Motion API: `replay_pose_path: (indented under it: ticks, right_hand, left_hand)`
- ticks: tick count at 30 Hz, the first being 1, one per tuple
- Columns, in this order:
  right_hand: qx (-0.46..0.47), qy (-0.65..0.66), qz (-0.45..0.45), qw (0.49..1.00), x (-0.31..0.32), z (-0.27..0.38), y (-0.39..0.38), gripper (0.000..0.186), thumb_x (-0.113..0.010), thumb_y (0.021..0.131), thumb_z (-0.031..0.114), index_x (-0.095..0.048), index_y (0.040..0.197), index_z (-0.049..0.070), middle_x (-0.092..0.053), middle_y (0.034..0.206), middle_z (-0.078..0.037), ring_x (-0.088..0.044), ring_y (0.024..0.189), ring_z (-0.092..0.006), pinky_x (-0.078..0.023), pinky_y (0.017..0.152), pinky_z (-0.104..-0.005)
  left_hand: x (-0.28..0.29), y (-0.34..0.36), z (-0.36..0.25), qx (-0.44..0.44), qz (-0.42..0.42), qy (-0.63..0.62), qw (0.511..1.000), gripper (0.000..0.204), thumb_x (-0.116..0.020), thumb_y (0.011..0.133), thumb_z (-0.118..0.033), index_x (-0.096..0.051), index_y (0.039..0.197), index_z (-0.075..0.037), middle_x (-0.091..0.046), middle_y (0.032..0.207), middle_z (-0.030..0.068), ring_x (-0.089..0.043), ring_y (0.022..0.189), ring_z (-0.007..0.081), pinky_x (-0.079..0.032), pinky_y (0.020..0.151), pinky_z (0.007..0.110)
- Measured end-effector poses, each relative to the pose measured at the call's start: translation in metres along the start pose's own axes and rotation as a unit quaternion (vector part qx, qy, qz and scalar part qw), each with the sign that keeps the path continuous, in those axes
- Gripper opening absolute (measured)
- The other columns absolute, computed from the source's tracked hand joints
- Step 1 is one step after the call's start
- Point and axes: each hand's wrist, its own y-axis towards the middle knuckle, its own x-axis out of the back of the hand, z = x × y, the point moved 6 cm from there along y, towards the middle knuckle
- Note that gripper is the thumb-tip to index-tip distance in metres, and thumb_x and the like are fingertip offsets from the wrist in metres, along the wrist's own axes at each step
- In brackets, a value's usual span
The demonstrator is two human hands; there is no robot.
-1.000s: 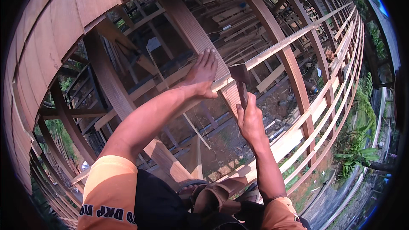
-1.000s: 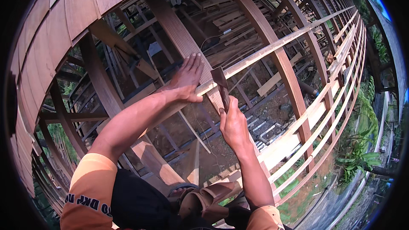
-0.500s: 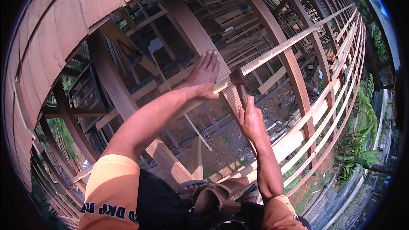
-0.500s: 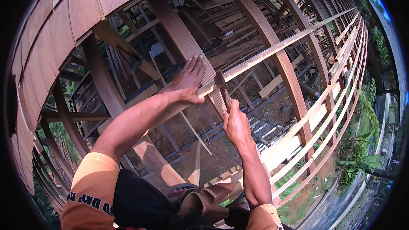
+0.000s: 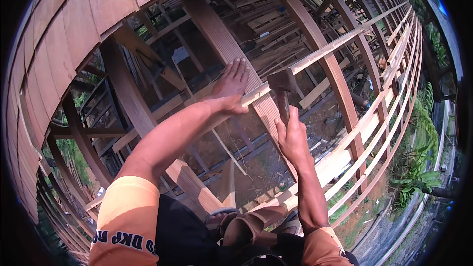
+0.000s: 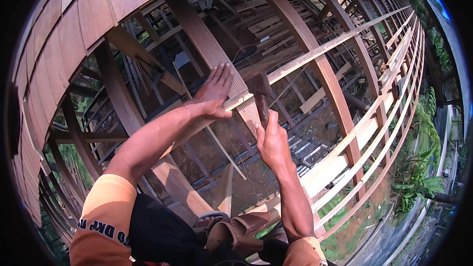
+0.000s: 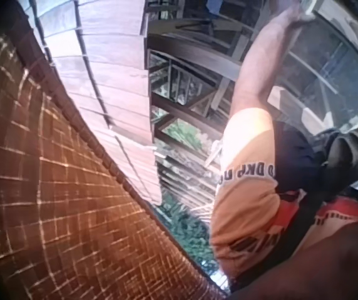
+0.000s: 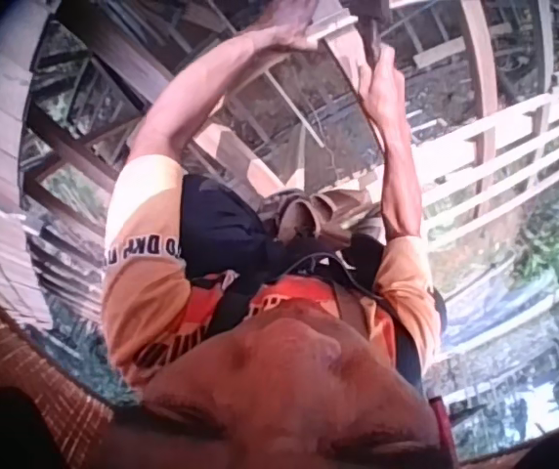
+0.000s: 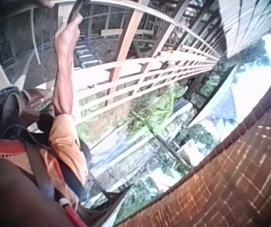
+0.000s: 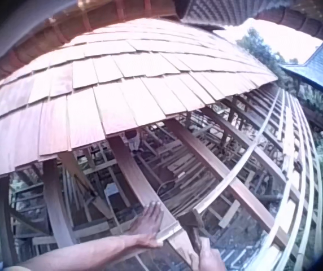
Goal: The person nails wooden planks onto a curved roof frame using a hammer. The person positions a wooden plank, aligns it with the existing shingles, and hammers a nail through it into the frame.
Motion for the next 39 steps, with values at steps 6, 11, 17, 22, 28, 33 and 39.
replay_pose_path:
  ticks: [6, 11, 17, 22, 28, 33, 39]
  right_hand:
    - [0.342, 0.391, -0.328, 0.789, 0.070, 0.068, -0.025, 0.055, -0.069, 0.096, 0.028, -0.030, 0.130, 0.006, -0.049, 0.076, -0.006, -0.049, 0.059, -0.0141, -0.050, 0.057, -0.0293]
    - [-0.129, -0.022, 0.059, 0.990, -0.029, -0.045, -0.004, 0.032, -0.056, 0.098, 0.013, -0.043, 0.124, -0.001, -0.064, 0.103, -0.036, -0.061, 0.103, -0.0541, -0.050, 0.079, -0.0531]
    - [0.194, 0.331, -0.257, 0.887, 0.058, 0.061, -0.016, 0.037, -0.063, 0.100, 0.025, -0.044, 0.121, 0.001, -0.053, 0.081, -0.006, -0.053, 0.061, -0.0149, -0.049, 0.059, -0.0297]
    - [0.081, 0.195, -0.215, 0.954, -0.029, -0.041, -0.036, 0.029, -0.059, 0.102, 0.023, -0.043, 0.118, 0.005, -0.054, 0.071, -0.010, -0.057, 0.059, -0.0237, -0.050, 0.061, -0.0379]
    - [-0.019, 0.171, -0.137, 0.976, -0.030, -0.006, -0.033, 0.032, -0.060, 0.101, 0.021, -0.044, 0.121, 0.002, -0.061, 0.080, -0.017, -0.063, 0.067, -0.0312, -0.051, 0.064, -0.0423]
    - [0.307, 0.361, -0.420, 0.774, 0.050, 0.058, -0.064, 0.050, -0.057, 0.103, 0.033, -0.027, 0.134, 0.007, -0.050, 0.095, -0.009, -0.053, 0.076, -0.0137, -0.051, 0.071, -0.0336]
    - [-0.050, 0.013, -0.099, 0.994, -0.081, -0.043, -0.011, 0.030, -0.057, 0.099, 0.015, -0.043, 0.119, -0.002, -0.059, 0.077, -0.025, -0.063, 0.069, -0.0372, -0.047, 0.061, -0.0463]
  left_hand:
    - [-0.004, -0.004, 0.004, 0.016, 0.032, -0.034, 0.999, 0.124, -0.077, 0.060, -0.051, -0.022, 0.150, 0.014, -0.013, 0.159, 0.0367, -0.008, 0.151, 0.0474, -0.007, 0.125, 0.049]
    - [0.005, 0.004, 0.003, 0.008, 0.030, -0.015, 0.999, 0.123, -0.077, 0.061, -0.051, -0.024, 0.149, 0.015, -0.014, 0.159, 0.0365, -0.010, 0.151, 0.0481, -0.010, 0.125, 0.049]
    - [-0.002, -0.005, 0.007, 0.018, 0.032, -0.018, 0.999, 0.125, -0.078, 0.061, -0.054, -0.023, 0.149, 0.015, -0.013, 0.159, 0.0363, -0.008, 0.151, 0.0474, -0.007, 0.125, 0.049]
    - [-0.001, 0.005, -0.005, 0.007, 0.040, -0.023, 0.999, 0.124, -0.077, 0.062, -0.054, -0.023, 0.149, 0.015, -0.012, 0.159, 0.0362, -0.007, 0.151, 0.0480, -0.007, 0.125, 0.049]
    - [-0.007, -0.003, 0.004, 0.014, 0.036, -0.014, 0.999, 0.124, -0.077, 0.060, -0.053, -0.024, 0.149, 0.014, -0.013, 0.159, 0.0362, -0.008, 0.151, 0.0476, -0.008, 0.125, 0.049]
    - [-0.006, -0.004, 0.004, 0.015, 0.036, -0.011, 0.999, 0.124, -0.077, 0.060, -0.053, -0.023, 0.150, 0.014, -0.014, 0.159, 0.0362, -0.008, 0.151, 0.0471, -0.008, 0.125, 0.048]
    - [0.000, 0.004, 0.001, 0.006, 0.032, 0.006, 0.999, 0.121, -0.075, 0.064, -0.056, -0.026, 0.148, 0.016, -0.016, 0.158, 0.0370, -0.011, 0.151, 0.0482, -0.009, 0.125, 0.050]
